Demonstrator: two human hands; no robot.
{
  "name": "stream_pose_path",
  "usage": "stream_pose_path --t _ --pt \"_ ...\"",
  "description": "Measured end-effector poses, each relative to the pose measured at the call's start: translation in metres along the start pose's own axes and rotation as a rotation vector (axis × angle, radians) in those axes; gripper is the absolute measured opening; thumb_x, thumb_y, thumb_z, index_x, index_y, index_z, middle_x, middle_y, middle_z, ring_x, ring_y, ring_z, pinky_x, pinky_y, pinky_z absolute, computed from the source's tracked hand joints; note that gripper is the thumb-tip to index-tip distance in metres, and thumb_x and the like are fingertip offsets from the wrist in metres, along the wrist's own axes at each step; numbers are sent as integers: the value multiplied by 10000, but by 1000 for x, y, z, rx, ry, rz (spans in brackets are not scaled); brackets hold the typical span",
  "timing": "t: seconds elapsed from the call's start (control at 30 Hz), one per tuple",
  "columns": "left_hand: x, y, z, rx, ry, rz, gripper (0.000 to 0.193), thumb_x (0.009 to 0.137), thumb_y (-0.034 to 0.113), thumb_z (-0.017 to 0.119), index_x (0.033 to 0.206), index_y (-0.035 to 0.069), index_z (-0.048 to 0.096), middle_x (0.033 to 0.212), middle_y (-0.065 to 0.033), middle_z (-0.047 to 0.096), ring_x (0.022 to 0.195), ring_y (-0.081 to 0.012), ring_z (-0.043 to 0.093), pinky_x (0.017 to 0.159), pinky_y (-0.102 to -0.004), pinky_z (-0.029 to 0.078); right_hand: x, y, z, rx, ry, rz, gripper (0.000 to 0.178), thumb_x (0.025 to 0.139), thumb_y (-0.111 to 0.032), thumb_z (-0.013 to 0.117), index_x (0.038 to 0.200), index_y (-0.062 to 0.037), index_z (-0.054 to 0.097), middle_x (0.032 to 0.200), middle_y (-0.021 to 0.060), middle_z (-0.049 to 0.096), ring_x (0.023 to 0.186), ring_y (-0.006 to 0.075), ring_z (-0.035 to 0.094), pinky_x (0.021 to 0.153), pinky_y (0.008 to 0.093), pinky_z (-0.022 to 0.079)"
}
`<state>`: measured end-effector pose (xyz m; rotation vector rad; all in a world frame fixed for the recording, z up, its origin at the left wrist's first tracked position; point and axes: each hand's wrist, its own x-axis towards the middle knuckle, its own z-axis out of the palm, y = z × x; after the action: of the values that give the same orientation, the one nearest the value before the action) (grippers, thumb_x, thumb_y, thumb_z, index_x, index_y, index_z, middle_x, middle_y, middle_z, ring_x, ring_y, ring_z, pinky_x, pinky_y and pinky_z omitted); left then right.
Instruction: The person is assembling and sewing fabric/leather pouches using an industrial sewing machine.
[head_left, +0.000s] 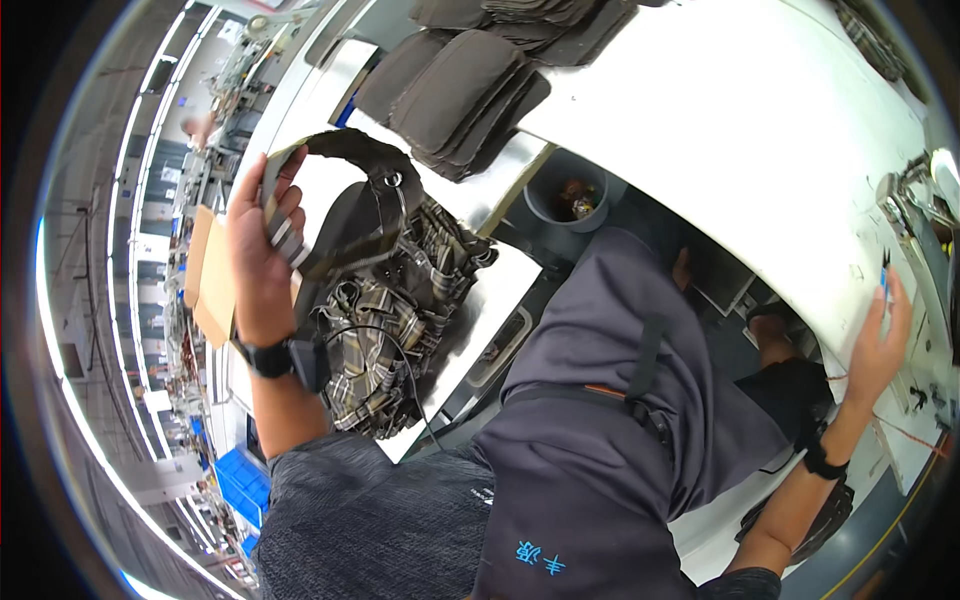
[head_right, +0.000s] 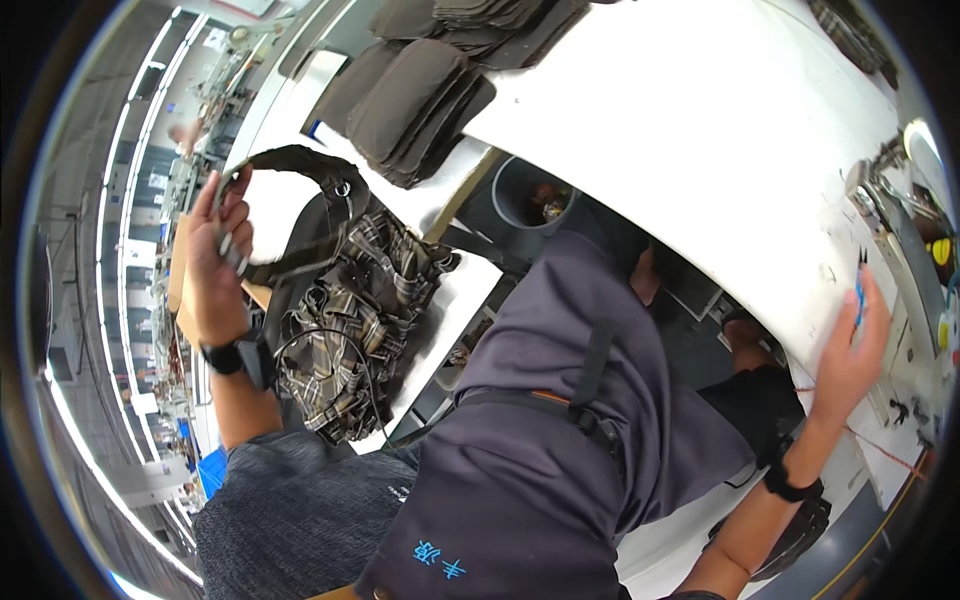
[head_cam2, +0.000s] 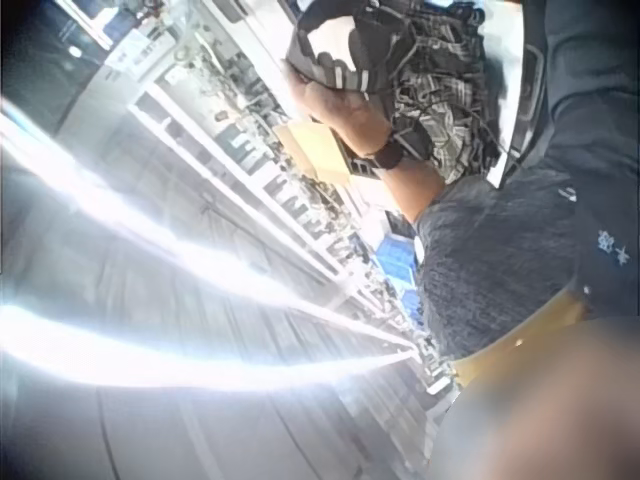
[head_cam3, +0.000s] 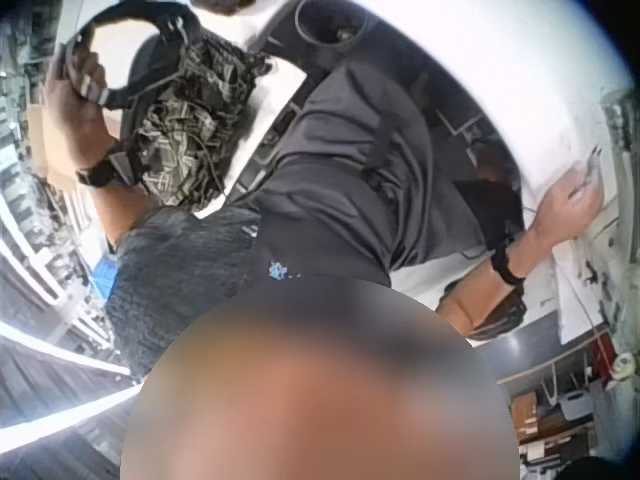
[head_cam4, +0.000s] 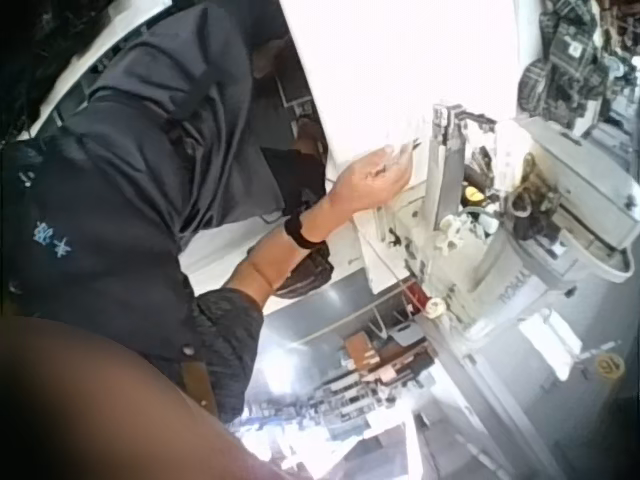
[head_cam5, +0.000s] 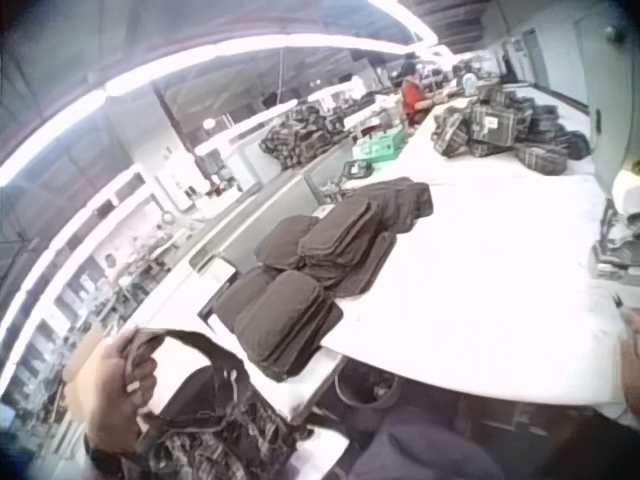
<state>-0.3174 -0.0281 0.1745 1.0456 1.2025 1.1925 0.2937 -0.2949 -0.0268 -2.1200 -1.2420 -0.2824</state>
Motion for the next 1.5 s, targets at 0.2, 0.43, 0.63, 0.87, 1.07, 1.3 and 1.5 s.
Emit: stream_pose_path --t 0.2,0.43,0.63,0.87,1.07,1.3,1.5 --pt "-55 -6 113 84 -470 227 861 1020 417 703 1622 -70 328 1442 -398 559 564 45 369 443 -112 312 -11 -200 -4 547 -262 -661 643 774 -240 883 1353 -51 681 1361 142 673 1252 362 655 1101 488 497" --pt "23 -94 259 -607 -861 -431 673 1126 490 446 1399 -118 538 1423 -247 629 1068 -198 706 865 -280 584 -28 -224 23 1059 -590 -79 192 973 -147 740 1082 11 744 852 67 733 749 195 696 713 346 531" --pt "-43 -184 279 -81 -941 -370 548 1091 425 593 1398 -29 620 1267 -170 731 1136 -230 721 1007 -397 581 -34 -189 37 1342 -630 450 208 1066 -154 669 1112 37 739 844 -52 666 783 0 518 656 251 463" --pt "-59 -197 278 -63 -1025 -325 211 1008 137 770 1159 -11 770 1063 -22 774 968 -70 684 875 -265 562 -38 -171 36 1292 -599 495 212 1078 -139 666 1187 24 747 959 -25 720 831 12 593 692 209 488" --pt "-50 -207 265 -74 -972 -438 215 1009 151 770 1147 -12 781 1044 -30 782 929 -69 689 847 -252 557 -36 -176 35 928 -727 383 294 1049 -208 712 879 31 697 666 8 625 639 47 444 574 294 405" --pt "-21 -203 263 -294 -992 -524 268 1038 165 719 1233 -17 740 1143 -59 780 1054 -118 702 980 -296 530 -23 -169 -20 508 -825 -165 296 1001 -210 718 784 -20 649 730 167 610 658 367 590 610 457 457" --pt "10 -197 269 -452 -1204 -273 403 975 378 786 1200 54 704 969 -34 550 929 -203 537 814 -370 459 10 -179 -47 159 -358 -444 250 836 -18 776 1082 -26 731 948 69 723 809 277 665 769 406 503"
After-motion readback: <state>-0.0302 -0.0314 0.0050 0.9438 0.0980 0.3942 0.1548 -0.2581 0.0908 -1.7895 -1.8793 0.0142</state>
